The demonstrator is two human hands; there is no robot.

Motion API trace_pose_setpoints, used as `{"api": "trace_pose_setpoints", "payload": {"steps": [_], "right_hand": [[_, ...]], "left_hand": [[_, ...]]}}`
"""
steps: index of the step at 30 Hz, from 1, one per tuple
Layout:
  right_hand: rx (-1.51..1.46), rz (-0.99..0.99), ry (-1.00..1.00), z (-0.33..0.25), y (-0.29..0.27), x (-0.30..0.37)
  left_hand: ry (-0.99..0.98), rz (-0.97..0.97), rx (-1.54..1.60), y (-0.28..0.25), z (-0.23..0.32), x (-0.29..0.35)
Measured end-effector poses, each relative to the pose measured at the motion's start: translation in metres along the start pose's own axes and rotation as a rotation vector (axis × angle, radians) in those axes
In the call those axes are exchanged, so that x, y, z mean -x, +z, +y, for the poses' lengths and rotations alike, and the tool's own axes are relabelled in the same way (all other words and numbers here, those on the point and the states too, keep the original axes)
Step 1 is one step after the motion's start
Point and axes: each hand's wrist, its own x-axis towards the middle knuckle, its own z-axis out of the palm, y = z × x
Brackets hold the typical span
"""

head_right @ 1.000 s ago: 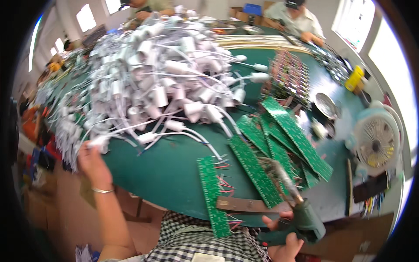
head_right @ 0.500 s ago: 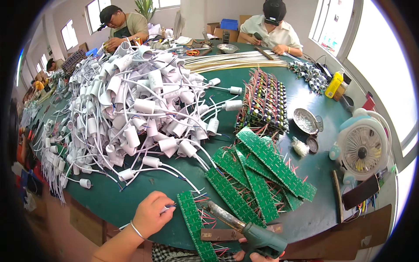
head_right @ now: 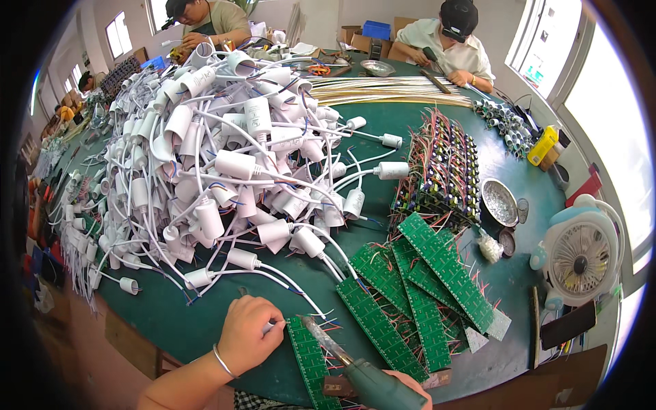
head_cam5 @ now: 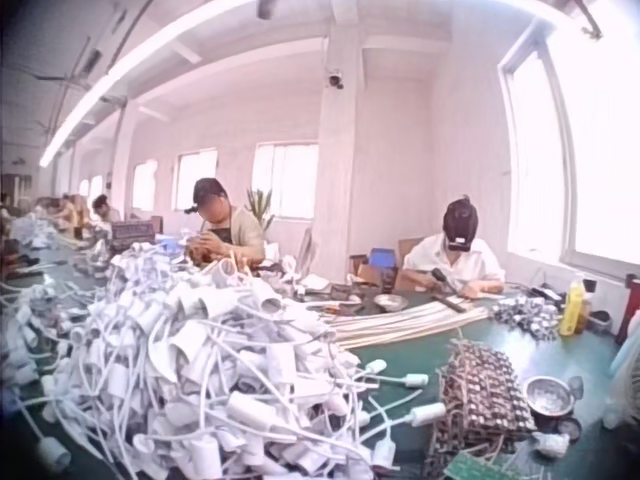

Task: The person solders wires and LED components onto green circuit boards with a soldering iron.

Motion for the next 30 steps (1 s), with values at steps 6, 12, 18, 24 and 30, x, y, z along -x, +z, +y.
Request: {"api": "trace_pose_setpoints", "payload": {"steps": [6, 12, 18, 24, 30], "right_hand": [[0.043, -0.017, 0.044, 0.005, 0.006, 0.003], [0.026, 0.021, 0.046, -0.011, 0.015, -0.013], [0.066, 0.003, 0.012, -0.010, 0.015, -0.017], [0.080, -0.025, 0.029, -0.008, 0.016, -0.015], [0.091, -0.021, 0.010, -0.010, 0.016, -0.014]], "left_hand": [[-0.028, 0.001, 0.000, 0.001, -0.002, 0.000], [-0.070, -0.021, -0.017, 0.001, -0.001, -0.003], [-0.077, -0.016, -0.029, 0.002, -0.002, -0.003], [-0.030, 0.038, -0.056, 0.007, -0.003, -0.002], [-0.018, 0.051, -0.081, 0.008, -0.002, -0.002]]}}
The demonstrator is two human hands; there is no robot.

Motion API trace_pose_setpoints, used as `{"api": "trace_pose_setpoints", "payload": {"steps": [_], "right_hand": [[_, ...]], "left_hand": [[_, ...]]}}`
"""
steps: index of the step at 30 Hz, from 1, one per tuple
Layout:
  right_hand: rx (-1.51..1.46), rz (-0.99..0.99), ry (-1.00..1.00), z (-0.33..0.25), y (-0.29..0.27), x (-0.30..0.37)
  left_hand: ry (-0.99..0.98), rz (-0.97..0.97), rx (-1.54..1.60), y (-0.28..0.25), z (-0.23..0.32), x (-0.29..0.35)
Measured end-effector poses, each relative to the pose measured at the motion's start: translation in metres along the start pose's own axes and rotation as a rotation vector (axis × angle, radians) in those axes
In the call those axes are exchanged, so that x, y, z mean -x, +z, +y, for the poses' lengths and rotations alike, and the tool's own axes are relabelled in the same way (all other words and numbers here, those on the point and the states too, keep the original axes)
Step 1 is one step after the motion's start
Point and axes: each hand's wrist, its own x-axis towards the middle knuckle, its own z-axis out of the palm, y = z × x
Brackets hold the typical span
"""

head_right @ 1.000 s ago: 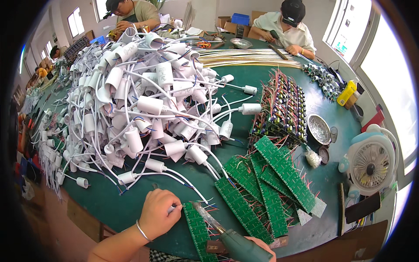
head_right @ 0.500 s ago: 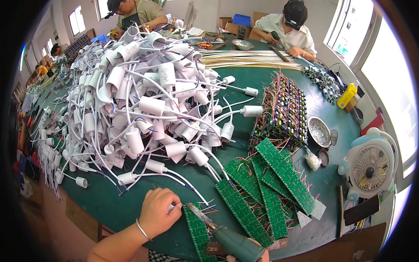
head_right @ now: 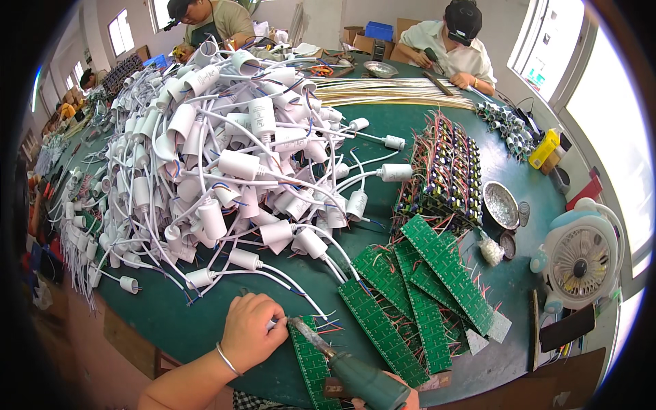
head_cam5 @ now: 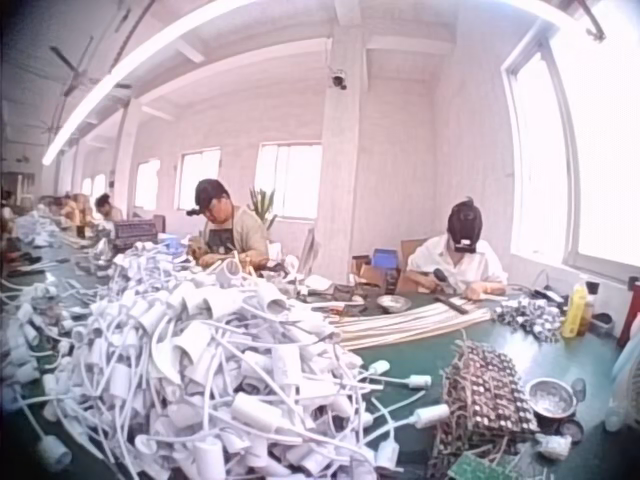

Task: The person solders wires and LED components onto green circuit boards with a soldering iron.

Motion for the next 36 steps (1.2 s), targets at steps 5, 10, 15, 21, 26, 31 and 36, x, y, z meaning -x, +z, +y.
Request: {"api": "trace_pose_setpoints", "payload": {"steps": [5, 10, 15, 21, 26, 31, 36], "right_hand": [[-0.070, 0.018, 0.020, 0.002, -0.004, 0.004], [-0.178, 0.088, 0.118, 0.001, 0.000, 0.006], [-0.222, 0.051, 0.157, -0.005, -0.001, 0.005], [-0.178, 0.066, 0.095, 0.000, -0.001, 0.006], [-0.146, 0.072, 0.069, 0.007, 0.000, 0.008], [-0.091, 0.037, 0.066, 0.004, -0.001, 0.007], [-0.026, 0.004, 0.029, 0.003, -0.002, 0.006]], "left_hand": [[-0.019, -0.024, 0.006, -0.002, 0.002, 0.000], [-0.021, -0.033, 0.003, -0.002, 0.003, 0.000], [-0.012, -0.029, 0.003, -0.001, 0.002, 0.001], [-0.025, -0.025, 0.048, -0.001, 0.000, 0.002], [0.073, -0.023, 0.164, -0.003, -0.001, 0.004], [0.091, -0.033, 0.162, -0.003, -0.001, 0.003], [0.114, -0.036, 0.160, -0.003, -0.003, 0.003]]}}
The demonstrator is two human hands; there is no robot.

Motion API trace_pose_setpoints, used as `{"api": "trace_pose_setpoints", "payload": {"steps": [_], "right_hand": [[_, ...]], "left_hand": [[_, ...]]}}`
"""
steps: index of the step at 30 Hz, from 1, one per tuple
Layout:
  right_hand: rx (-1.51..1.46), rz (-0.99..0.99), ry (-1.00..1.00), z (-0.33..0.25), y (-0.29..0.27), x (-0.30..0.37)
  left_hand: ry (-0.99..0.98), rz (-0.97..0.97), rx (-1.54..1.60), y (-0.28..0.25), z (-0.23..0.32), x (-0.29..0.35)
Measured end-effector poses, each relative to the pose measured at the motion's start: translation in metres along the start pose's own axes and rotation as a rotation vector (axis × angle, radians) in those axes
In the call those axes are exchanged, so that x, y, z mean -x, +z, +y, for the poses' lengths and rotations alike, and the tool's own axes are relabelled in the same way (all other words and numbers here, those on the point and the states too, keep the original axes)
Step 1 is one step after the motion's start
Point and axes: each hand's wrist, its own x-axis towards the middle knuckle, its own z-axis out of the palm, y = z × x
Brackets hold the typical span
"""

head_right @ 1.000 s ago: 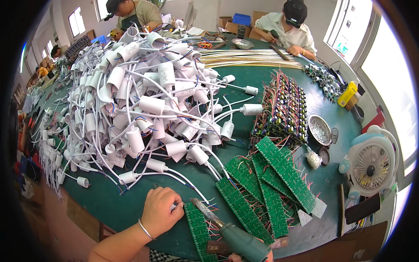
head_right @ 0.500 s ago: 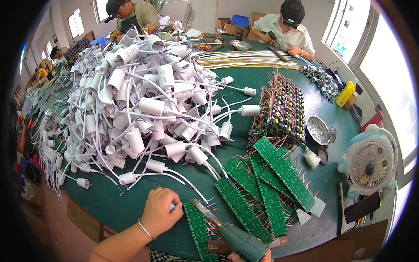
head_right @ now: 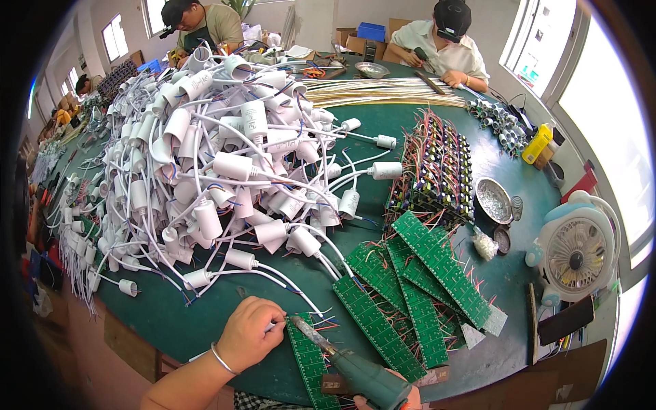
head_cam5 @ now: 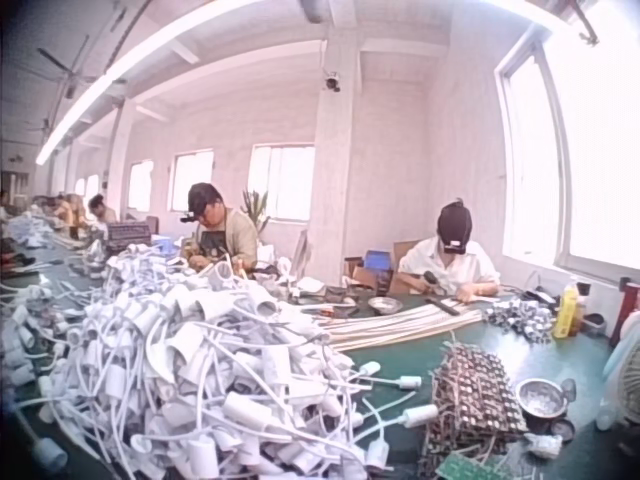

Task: The person solders wires and LED components onto green circuit boards with a soldering iron.

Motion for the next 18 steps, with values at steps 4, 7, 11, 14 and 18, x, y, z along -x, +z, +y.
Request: {"api": "trace_pose_setpoints", "payload": {"steps": [4, 7, 11, 14, 18], "right_hand": [[-0.003, 0.024, -0.038, -0.003, 0.002, -0.003], [-0.014, 0.027, -0.009, -0.002, 0.002, 0.000], [0.031, 0.032, -0.015, 0.002, 0.001, 0.000], [0.011, 0.001, -0.018, -0.006, 0.000, 0.001], [-0.128, 0.024, 0.068, -0.008, 0.000, 0.005]], "left_hand": [[0.001, 0.000, 0.014, 0.001, 0.000, 0.000], [0.007, -0.004, 0.018, 0.003, 0.000, 0.000], [0.007, -0.006, 0.026, 0.004, -0.001, 0.000], [0.002, -0.001, 0.011, 0.000, 0.000, 0.003], [-0.009, 0.022, -0.008, 0.002, -0.008, 0.002]]}}
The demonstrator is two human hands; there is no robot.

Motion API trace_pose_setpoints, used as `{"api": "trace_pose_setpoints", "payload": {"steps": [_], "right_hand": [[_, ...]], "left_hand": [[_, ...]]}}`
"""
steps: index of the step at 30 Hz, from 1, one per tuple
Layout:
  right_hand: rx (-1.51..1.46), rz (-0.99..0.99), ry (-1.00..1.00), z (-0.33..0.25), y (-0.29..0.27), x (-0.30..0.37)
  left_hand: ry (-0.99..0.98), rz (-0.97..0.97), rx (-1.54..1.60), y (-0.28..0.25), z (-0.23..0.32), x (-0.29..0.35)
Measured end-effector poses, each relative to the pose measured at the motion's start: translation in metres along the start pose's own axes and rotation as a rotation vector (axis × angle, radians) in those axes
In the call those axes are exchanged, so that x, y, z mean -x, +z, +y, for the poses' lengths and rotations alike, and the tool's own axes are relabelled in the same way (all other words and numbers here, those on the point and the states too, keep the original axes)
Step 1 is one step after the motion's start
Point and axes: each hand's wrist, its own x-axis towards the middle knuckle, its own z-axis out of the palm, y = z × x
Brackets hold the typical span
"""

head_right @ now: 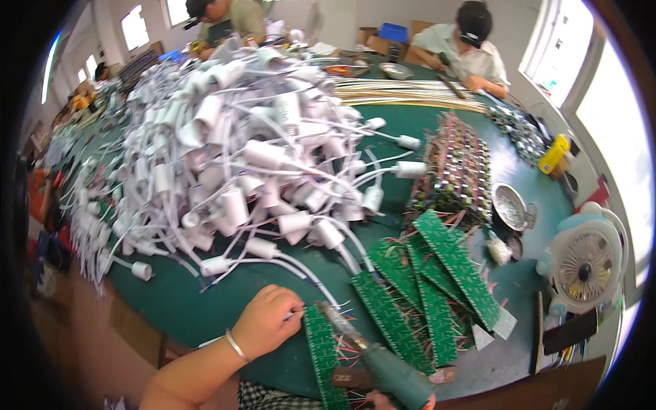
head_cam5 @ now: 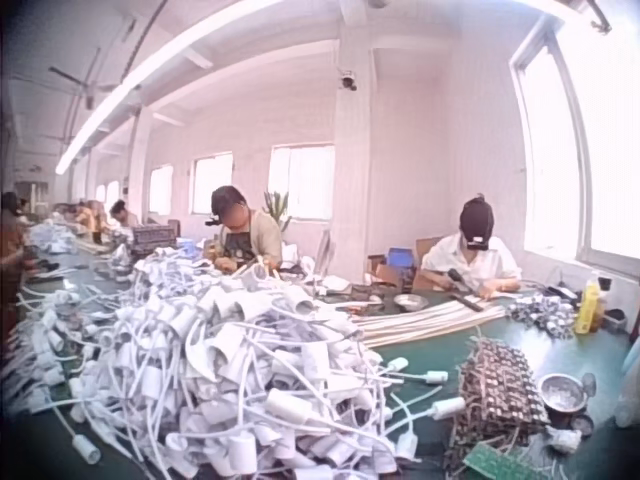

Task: The person solders wires and LED components onto green circuit boards with a soldering iron.

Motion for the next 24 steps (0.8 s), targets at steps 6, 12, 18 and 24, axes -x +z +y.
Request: {"api": "trace_pose_setpoints", "payload": {"steps": [6, 12, 18, 24], "right_hand": [[-0.079, 0.061, 0.007, 0.000, -0.004, 0.014], [-0.114, 0.097, 0.080, 0.012, 0.003, 0.015], [-0.137, 0.074, 0.065, 0.006, 0.003, 0.009], [-0.032, 0.058, 0.007, 0.007, 0.005, 0.001]], "left_hand": [[0.103, 0.049, 0.034, 0.006, 0.003, -0.003], [0.073, -0.030, 0.009, 0.001, 0.002, 0.003], [0.027, -0.021, 0.005, 0.002, 0.008, 0.003], [0.019, -0.016, 0.023, 0.003, 0.003, 0.000]]}}
